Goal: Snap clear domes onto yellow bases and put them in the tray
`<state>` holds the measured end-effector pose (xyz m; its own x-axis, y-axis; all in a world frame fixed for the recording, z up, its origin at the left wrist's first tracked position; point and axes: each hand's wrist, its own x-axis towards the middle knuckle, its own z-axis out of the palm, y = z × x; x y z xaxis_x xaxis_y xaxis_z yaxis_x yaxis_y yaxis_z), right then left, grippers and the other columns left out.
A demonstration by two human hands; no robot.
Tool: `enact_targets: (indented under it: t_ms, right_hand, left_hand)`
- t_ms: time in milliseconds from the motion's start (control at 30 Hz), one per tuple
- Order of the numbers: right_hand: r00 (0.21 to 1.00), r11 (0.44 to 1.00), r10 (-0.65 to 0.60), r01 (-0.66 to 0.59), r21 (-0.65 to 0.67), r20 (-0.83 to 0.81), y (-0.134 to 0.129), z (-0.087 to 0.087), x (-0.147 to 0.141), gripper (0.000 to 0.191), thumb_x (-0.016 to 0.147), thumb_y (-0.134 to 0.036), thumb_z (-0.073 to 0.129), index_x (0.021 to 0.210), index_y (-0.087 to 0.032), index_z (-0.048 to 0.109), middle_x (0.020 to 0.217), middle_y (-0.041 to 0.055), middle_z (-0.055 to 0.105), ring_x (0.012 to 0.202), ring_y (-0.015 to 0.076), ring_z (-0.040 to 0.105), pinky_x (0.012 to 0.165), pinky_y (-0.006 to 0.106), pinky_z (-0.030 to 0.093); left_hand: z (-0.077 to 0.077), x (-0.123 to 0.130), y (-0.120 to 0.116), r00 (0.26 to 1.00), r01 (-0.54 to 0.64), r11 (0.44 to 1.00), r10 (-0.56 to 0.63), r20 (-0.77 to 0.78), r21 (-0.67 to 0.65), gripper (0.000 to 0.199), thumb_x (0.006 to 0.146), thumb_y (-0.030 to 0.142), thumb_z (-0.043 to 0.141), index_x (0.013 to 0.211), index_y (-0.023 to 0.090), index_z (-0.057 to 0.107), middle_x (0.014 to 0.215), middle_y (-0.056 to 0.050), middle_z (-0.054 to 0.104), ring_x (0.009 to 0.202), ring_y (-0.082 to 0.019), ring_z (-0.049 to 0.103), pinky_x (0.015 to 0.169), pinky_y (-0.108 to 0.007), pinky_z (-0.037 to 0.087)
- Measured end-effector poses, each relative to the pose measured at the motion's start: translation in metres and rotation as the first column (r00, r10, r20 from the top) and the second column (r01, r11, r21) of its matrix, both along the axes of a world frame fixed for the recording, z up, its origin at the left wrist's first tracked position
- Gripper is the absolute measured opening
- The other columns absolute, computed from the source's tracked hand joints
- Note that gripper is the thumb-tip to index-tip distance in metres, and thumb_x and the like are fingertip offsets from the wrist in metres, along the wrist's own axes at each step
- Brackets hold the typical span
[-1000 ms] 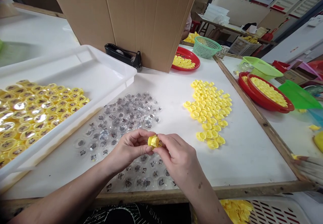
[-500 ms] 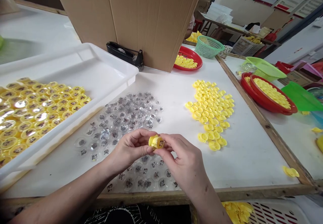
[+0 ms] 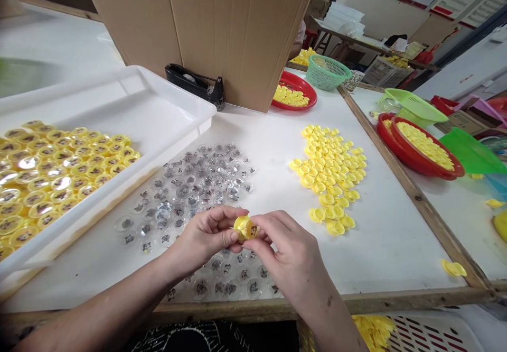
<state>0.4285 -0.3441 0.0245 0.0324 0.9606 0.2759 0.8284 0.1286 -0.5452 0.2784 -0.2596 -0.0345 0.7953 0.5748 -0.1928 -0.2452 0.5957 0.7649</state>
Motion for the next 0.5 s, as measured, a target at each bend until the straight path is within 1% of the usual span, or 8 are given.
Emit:
enact_targets:
  t_ms: [167,267,333,400,467,500]
  right_hand:
    - [0.994,0.995,-0.086,0.082,-0.049,-0.075,-0.0016,-0.0011,-0.0002,0.019,0.077,-0.017,0.067,0.094,-0.024,0.061,0.084,-0.0030,0.063,0.070,0.0097,0.065,0.062,0.018,0.053]
    - [0.986,0.993,-0.107,0.100,-0.062,-0.125,-0.0014,-0.0041,-0.0009,0.020,0.077,-0.018,0.067,0.094,-0.025,0.061,0.087,-0.0033,0.063,0.072,0.0093,0.066,0.063,0.016,0.054]
    - [0.980,0.992,-0.119,0.109,-0.066,-0.160,-0.0009,-0.0060,-0.0012,0.020,0.077,-0.018,0.068,0.095,-0.025,0.061,0.088,-0.0035,0.064,0.074,0.0095,0.066,0.065,0.016,0.054]
    - [0.977,0.992,-0.113,0.102,-0.071,-0.179,-0.0003,-0.0072,-0.0015,0.021,0.077,-0.017,0.067,0.096,-0.025,0.061,0.088,-0.0036,0.064,0.074,0.0097,0.066,0.067,0.017,0.055]
    - [0.986,0.995,-0.081,0.072,-0.065,-0.148,0.0004,-0.0077,-0.0020,0.022,0.078,-0.016,0.066,0.097,-0.025,0.061,0.088,-0.0031,0.064,0.074,0.0100,0.066,0.068,0.019,0.054]
    - [0.992,0.997,-0.060,0.054,-0.052,-0.108,0.0008,-0.0076,-0.0026,0.022,0.078,-0.015,0.066,0.097,-0.025,0.061,0.088,-0.0026,0.064,0.074,0.0105,0.065,0.068,0.020,0.054]
  left_hand:
    - [0.0029,0.0003,-0.0014,0.999,-0.033,0.999,0.032,0.003,0.028,0.035,0.071,0.018,0.073,0.102,0.011,0.059,0.080,-0.002,0.067,0.066,-0.009,0.062,0.064,-0.023,0.053]
    - [0.0025,0.0003,-0.0020,1.000,-0.026,0.999,0.026,-0.004,0.031,0.035,0.071,0.019,0.072,0.102,0.012,0.059,0.084,-0.003,0.066,0.068,-0.010,0.062,0.064,-0.024,0.053]
    - [0.0014,-0.0001,-0.0019,1.000,-0.015,0.998,0.016,-0.015,0.058,0.035,0.072,0.020,0.071,0.104,0.013,0.058,0.085,-0.004,0.065,0.068,-0.010,0.061,0.065,-0.025,0.052]
    - [0.0002,-0.0009,-0.0017,0.999,-0.012,0.992,0.016,-0.034,0.124,0.035,0.074,0.021,0.068,0.106,0.013,0.058,0.083,-0.004,0.065,0.067,-0.010,0.060,0.065,-0.026,0.052]
    - [-0.0007,-0.0023,-0.0020,0.997,-0.014,0.970,0.033,-0.074,0.243,0.033,0.076,0.021,0.065,0.108,0.013,0.058,0.082,-0.004,0.065,0.067,-0.010,0.059,0.065,-0.027,0.051]
    - [-0.0010,-0.0031,-0.0024,0.994,-0.012,0.948,0.046,-0.101,0.317,0.032,0.078,0.021,0.063,0.108,0.014,0.059,0.082,-0.004,0.065,0.067,-0.011,0.059,0.065,-0.027,0.051]
